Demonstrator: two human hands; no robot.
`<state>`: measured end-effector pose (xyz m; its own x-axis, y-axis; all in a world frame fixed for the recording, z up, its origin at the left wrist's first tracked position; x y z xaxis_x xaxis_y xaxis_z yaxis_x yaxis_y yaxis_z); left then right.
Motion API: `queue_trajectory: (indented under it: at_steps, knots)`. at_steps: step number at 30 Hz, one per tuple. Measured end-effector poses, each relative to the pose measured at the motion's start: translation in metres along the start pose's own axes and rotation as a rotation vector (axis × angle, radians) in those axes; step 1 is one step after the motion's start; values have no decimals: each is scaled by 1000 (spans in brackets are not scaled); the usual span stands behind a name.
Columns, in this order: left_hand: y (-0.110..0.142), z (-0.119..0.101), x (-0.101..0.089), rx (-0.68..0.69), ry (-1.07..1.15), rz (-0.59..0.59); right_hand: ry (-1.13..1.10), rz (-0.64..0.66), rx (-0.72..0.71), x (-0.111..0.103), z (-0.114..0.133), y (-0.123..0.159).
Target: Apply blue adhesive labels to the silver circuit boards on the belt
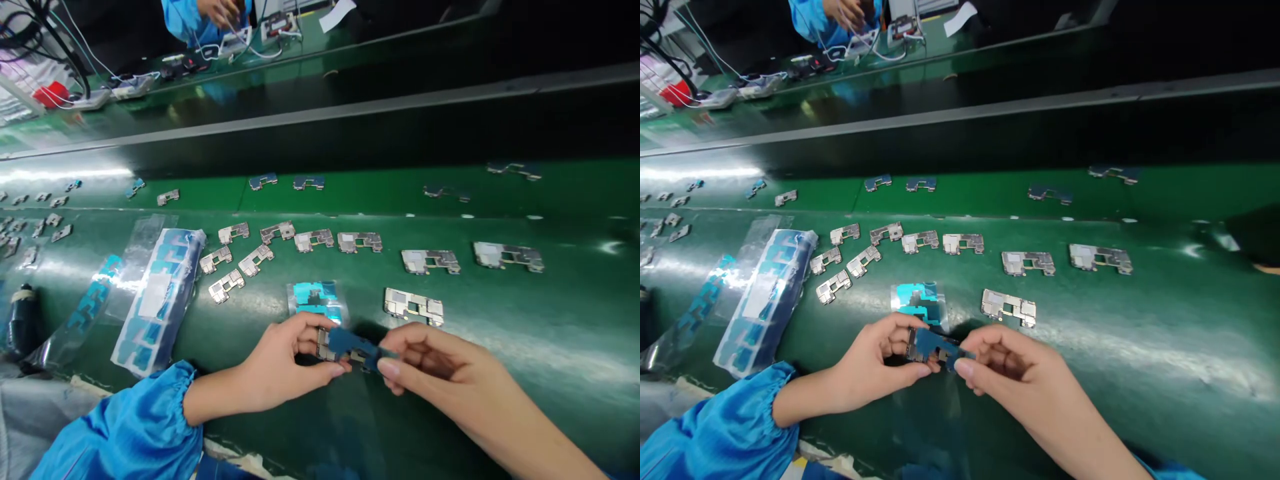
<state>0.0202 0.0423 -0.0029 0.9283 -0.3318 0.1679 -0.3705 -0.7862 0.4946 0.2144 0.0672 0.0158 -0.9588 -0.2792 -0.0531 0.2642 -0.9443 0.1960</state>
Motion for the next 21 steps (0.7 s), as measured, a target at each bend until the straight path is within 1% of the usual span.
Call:
queue_trajectory:
  at_steps: [3,8,12,15,21]
  knots:
    - [0,0,1,-3,-20,9,-2,3,32,3,0,1]
    - [0,2,2,43,-39,22,92,-18,-3,-2,-3,6]
    - [1,1,3,46,-39,25,157,-70,-33,-6,-3,8]
    - [2,-2,3,48,-40,11,177,-91,-50,-4,-1,9]
    - [2,-1,4,50,-33,1,189,-90,-58,-1,-2,7]
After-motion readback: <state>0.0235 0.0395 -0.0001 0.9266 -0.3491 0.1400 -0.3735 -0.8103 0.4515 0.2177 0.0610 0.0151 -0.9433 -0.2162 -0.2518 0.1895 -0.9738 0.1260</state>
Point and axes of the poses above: each hand's wrist, its own y-axis away from the middle knuckle, its own x-axis out of the palm, z = x × y, the point moved 7 cm from there along -y, towards the middle knuckle, and after that the axes turned 8 degrees about -x, right-handed, at the moved point
